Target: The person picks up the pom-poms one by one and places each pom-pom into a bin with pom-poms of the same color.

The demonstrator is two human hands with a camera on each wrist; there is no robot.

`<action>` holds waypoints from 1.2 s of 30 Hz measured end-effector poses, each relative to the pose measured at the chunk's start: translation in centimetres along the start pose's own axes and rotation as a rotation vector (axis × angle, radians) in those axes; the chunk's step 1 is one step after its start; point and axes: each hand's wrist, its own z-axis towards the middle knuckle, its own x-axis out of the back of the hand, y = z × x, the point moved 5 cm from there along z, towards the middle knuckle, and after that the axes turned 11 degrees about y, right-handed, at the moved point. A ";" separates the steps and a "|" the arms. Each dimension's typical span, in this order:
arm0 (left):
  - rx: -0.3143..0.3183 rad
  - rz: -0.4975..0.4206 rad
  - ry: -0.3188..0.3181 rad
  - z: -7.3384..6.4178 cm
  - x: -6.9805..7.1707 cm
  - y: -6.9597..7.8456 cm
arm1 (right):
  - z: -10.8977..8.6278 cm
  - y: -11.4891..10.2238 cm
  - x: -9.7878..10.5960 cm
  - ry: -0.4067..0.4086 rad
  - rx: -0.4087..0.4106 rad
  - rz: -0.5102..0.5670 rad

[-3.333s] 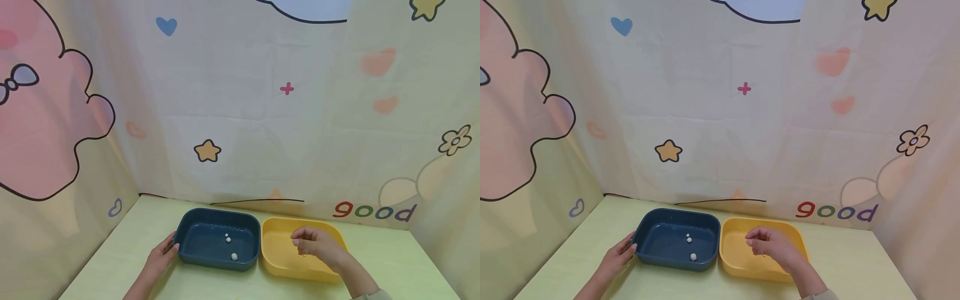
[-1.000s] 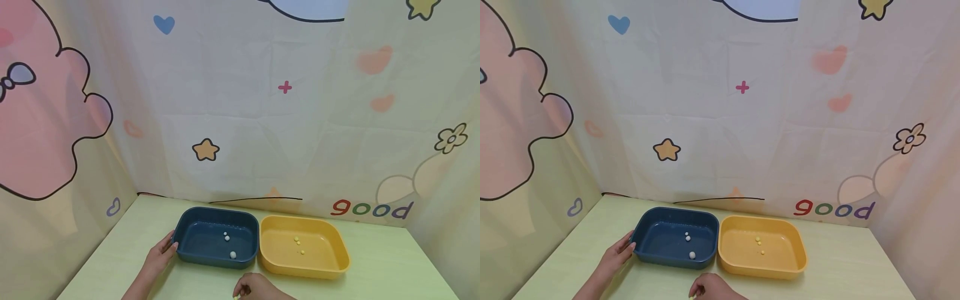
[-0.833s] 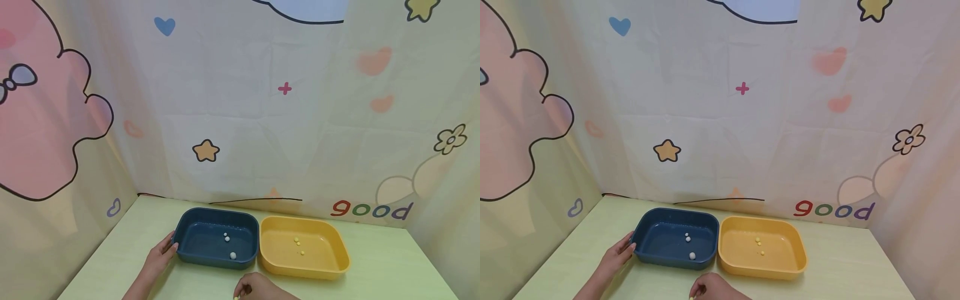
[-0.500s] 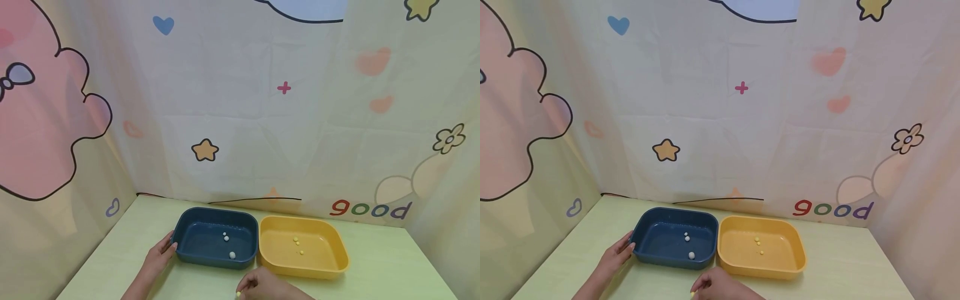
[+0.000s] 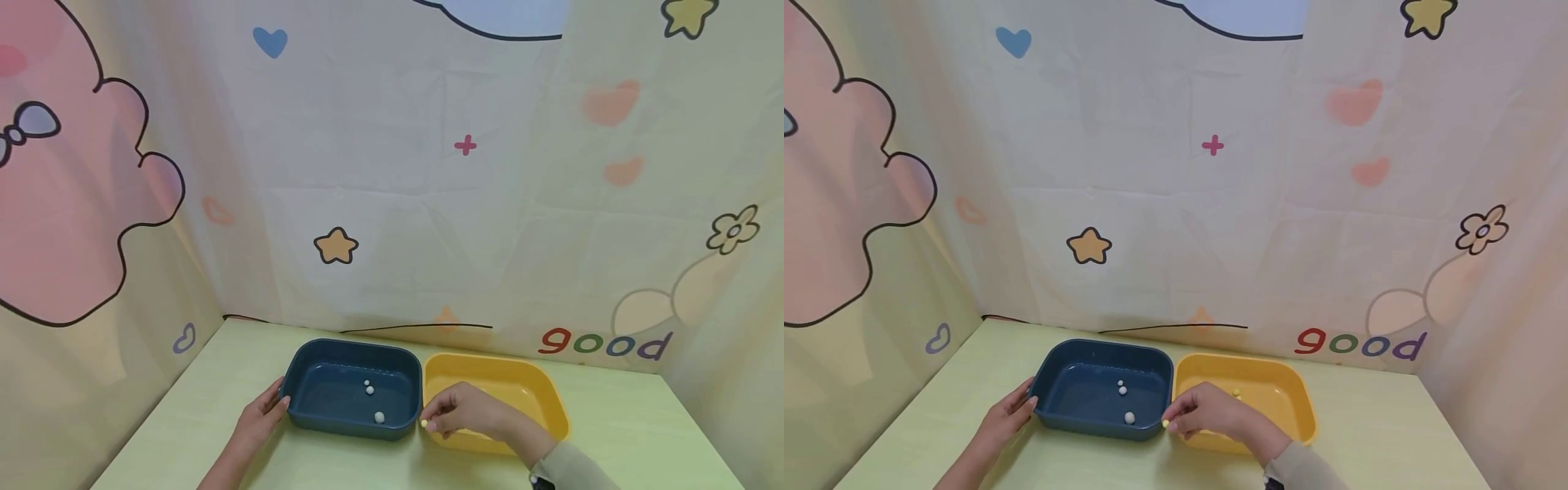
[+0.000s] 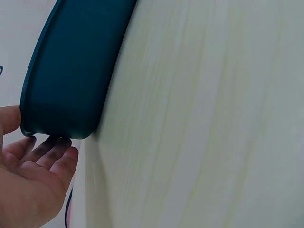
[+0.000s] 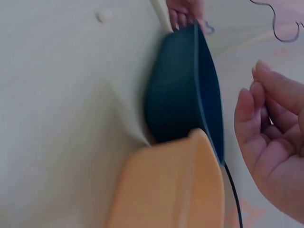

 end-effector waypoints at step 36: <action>-0.050 0.059 -0.005 0.0 0.2 0.1 | 7.4 4.7 9.4 -0.088 -0.306 -0.052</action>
